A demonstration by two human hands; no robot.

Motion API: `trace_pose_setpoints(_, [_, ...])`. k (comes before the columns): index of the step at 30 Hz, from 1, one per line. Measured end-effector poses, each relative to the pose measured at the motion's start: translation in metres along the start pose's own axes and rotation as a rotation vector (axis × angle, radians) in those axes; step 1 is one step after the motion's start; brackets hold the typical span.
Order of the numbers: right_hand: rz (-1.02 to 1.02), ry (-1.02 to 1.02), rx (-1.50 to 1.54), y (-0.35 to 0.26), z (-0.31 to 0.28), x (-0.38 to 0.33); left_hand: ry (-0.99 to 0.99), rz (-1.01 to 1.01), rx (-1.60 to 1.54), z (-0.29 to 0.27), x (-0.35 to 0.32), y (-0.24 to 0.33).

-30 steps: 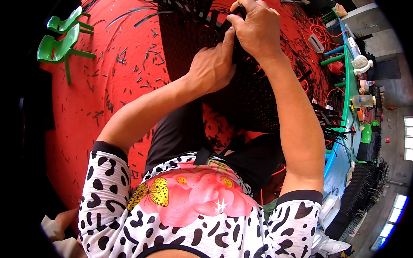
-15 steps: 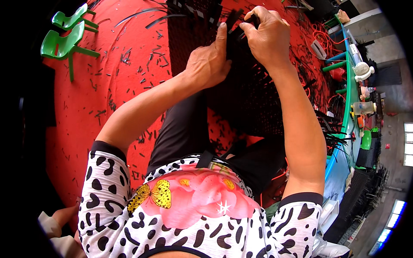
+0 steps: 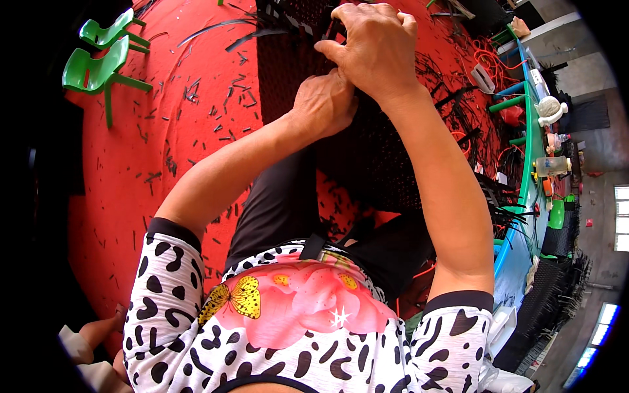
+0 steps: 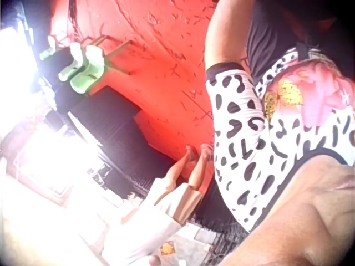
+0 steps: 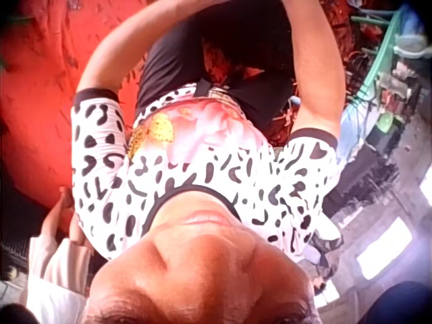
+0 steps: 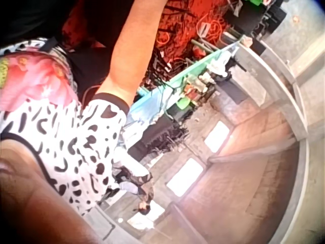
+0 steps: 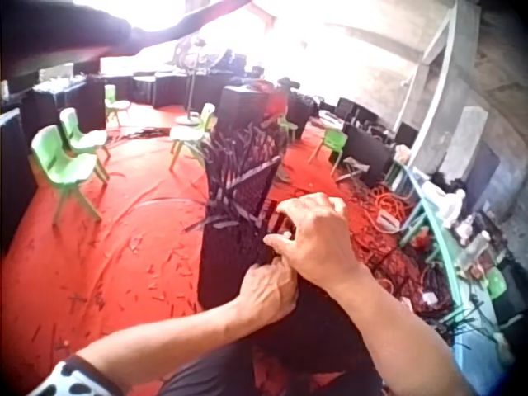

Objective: The person sits on the floor and weaves black plastic strips into a basket frame. They use pliers to cut strips and a nail gun to secure them, repeatedly adjusting and inserting the strips to build the basket's structure.

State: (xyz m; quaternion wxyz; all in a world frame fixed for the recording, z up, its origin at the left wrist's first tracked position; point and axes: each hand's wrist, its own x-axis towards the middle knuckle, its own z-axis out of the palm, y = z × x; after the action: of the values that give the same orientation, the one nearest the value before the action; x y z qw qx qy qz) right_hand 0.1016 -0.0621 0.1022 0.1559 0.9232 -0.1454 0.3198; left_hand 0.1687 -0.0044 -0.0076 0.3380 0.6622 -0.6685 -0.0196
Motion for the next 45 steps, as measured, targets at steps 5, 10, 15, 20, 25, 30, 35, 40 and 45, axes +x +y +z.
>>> trace_pose_setpoints(5, [0.041, -0.033, 0.049, 0.013, 0.007, 0.000, 0.048, -0.050, 0.036, -0.009, -0.006, 0.006])
trace_pose_setpoints(10, [0.110, -0.053, 0.063, 0.021, 0.007, 0.000, 0.049, -0.006, 0.037, -0.010, -0.016, 0.002])
trace_pose_setpoints(15, [0.155, -0.044, 0.050, 0.024, 0.011, -0.003, 0.159, 0.026, -0.013, -0.019, -0.036, -0.009])
trace_pose_setpoints(20, [0.157, -0.026, 0.033, 0.027, 0.017, -0.005, 0.257, -0.007, -0.084, -0.024, -0.028, -0.021])
trace_pose_setpoints(25, [0.187, -0.088, 0.054, 0.024, 0.011, -0.004, 0.148, -0.091, -0.022, -0.026, -0.010, -0.021])
trace_pose_setpoints(30, [0.160, -0.121, 0.024, 0.022, 0.009, -0.002, 0.047, -0.134, 0.026, -0.030, 0.001, -0.018])
trace_pose_setpoints(35, [-0.036, 0.034, -0.052, -0.001, 0.002, 0.014, 0.054, -0.125, 0.000, -0.024, 0.002, -0.018])
trace_pose_setpoints(40, [-0.019, -0.149, 0.119, -0.006, 0.009, 0.027, -0.003, -0.116, -0.007, -0.021, 0.006, -0.020])
trace_pose_setpoints(45, [0.036, -0.192, 0.258, -0.008, 0.024, 0.037, 0.082, -0.076, -0.004, -0.012, 0.004, -0.025])
